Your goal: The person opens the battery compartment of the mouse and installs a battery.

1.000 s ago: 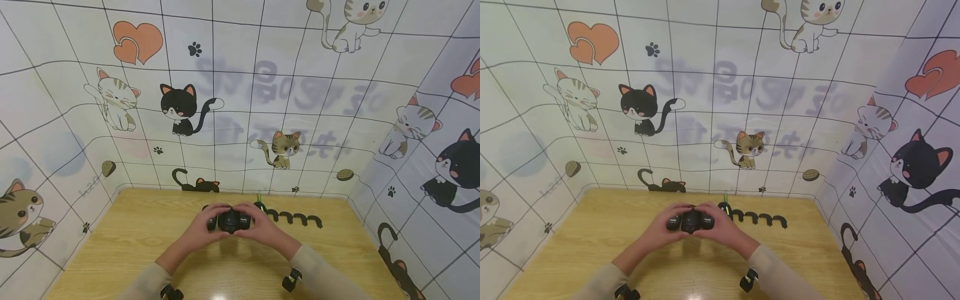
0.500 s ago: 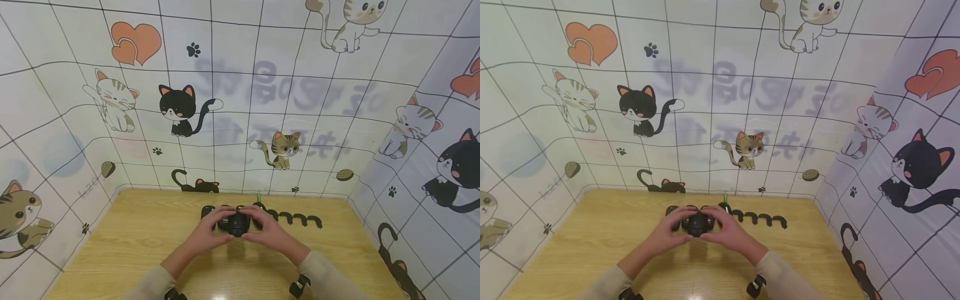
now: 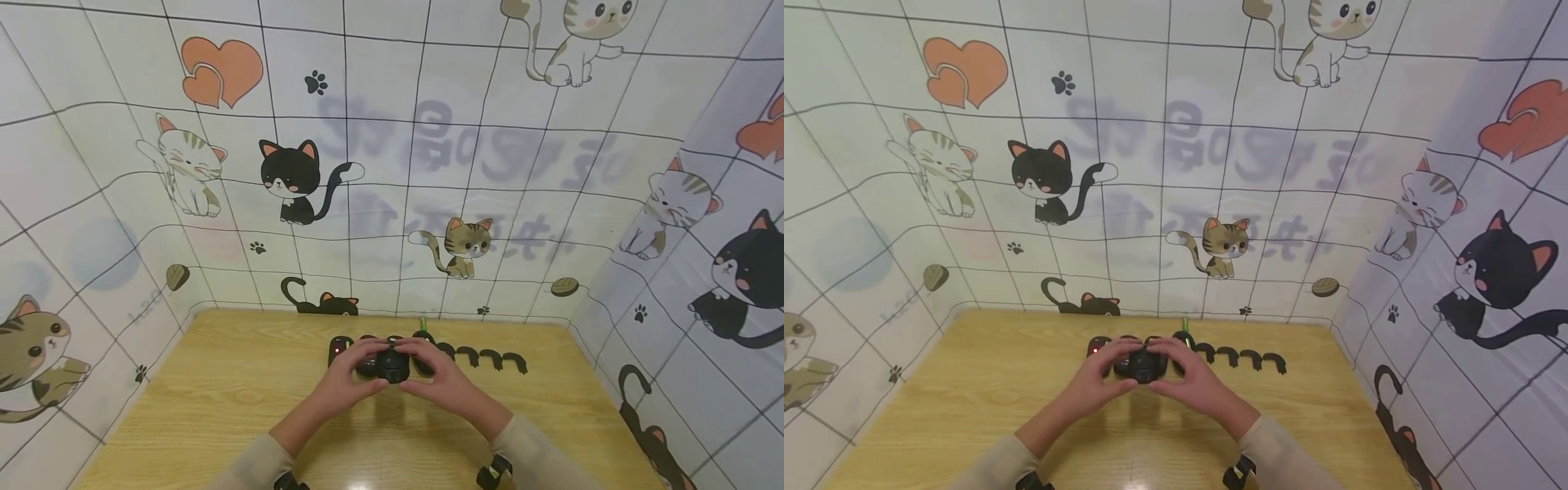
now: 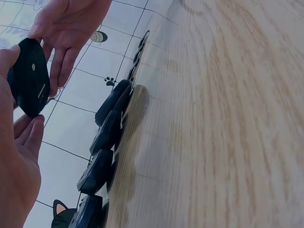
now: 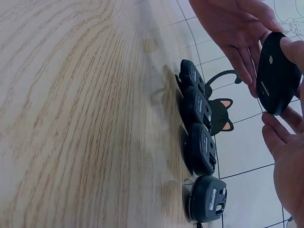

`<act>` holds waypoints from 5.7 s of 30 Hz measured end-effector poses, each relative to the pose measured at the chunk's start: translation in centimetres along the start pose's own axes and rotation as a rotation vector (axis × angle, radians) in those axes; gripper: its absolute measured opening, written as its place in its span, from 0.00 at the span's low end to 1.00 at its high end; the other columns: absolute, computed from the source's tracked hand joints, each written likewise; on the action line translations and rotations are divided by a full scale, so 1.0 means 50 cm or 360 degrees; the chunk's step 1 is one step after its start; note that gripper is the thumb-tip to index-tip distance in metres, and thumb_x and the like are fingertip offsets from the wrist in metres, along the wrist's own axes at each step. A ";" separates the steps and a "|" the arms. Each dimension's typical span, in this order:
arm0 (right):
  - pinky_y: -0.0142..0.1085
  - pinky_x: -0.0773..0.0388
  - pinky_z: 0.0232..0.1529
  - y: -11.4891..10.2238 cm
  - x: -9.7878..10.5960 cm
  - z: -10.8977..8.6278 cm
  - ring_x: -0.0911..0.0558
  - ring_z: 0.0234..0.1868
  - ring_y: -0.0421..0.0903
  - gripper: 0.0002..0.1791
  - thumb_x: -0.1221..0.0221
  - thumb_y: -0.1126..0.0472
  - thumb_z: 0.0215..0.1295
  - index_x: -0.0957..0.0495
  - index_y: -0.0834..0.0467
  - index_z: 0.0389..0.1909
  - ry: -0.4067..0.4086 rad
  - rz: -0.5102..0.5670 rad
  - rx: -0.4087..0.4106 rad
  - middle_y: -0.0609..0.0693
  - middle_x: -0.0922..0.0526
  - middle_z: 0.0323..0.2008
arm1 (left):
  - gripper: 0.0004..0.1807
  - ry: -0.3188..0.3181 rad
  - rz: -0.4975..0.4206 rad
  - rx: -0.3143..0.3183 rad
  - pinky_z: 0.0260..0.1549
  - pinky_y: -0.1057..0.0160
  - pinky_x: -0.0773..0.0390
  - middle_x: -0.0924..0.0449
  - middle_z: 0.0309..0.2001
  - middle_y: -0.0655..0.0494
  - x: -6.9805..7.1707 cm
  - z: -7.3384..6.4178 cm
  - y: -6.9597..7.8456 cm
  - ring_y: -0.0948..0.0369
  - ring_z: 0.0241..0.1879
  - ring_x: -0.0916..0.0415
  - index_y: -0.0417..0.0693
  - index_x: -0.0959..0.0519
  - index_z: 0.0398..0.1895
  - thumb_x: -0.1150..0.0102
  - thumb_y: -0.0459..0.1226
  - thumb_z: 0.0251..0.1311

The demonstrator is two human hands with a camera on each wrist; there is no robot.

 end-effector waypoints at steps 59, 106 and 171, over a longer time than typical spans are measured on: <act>0.42 0.09 0.39 -0.044 -0.025 0.004 0.11 0.43 0.47 0.23 0.30 0.70 0.74 0.17 0.55 0.67 0.0418 -0.0048 0.0201 0.52 0.14 0.51 | 0.20 0.0173 -0.0041 -0.0060 0.43 0.60 0.10 0.15 0.56 0.56 -0.027 0.004 0.026 0.58 0.48 0.12 0.57 0.16 0.67 0.28 0.37 0.75; 0.44 0.08 0.41 -0.036 -0.025 0.000 0.11 0.52 0.51 0.26 0.31 0.60 0.79 0.23 0.48 0.74 0.0124 0.0318 -0.0423 0.58 0.23 0.70 | 0.22 0.0091 -0.0327 0.0374 0.39 0.57 0.08 0.18 0.57 0.49 -0.035 0.000 0.020 0.53 0.48 0.15 0.55 0.17 0.67 0.27 0.34 0.72; 0.42 0.10 0.47 -0.026 -0.006 -0.001 0.12 0.43 0.44 0.22 0.27 0.64 0.73 0.14 0.50 0.65 0.0619 0.0173 -0.0375 0.48 0.11 0.43 | 0.23 -0.0040 -0.0277 0.0471 0.40 0.61 0.10 0.17 0.58 0.49 -0.047 0.004 0.014 0.55 0.47 0.14 0.49 0.18 0.66 0.25 0.35 0.70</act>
Point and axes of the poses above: each hand's wrist, its own z-axis towards the middle knuckle, its own x-axis out of the back of the hand, y = z × x, the point moved 2 cm from there along z, towards the middle knuckle
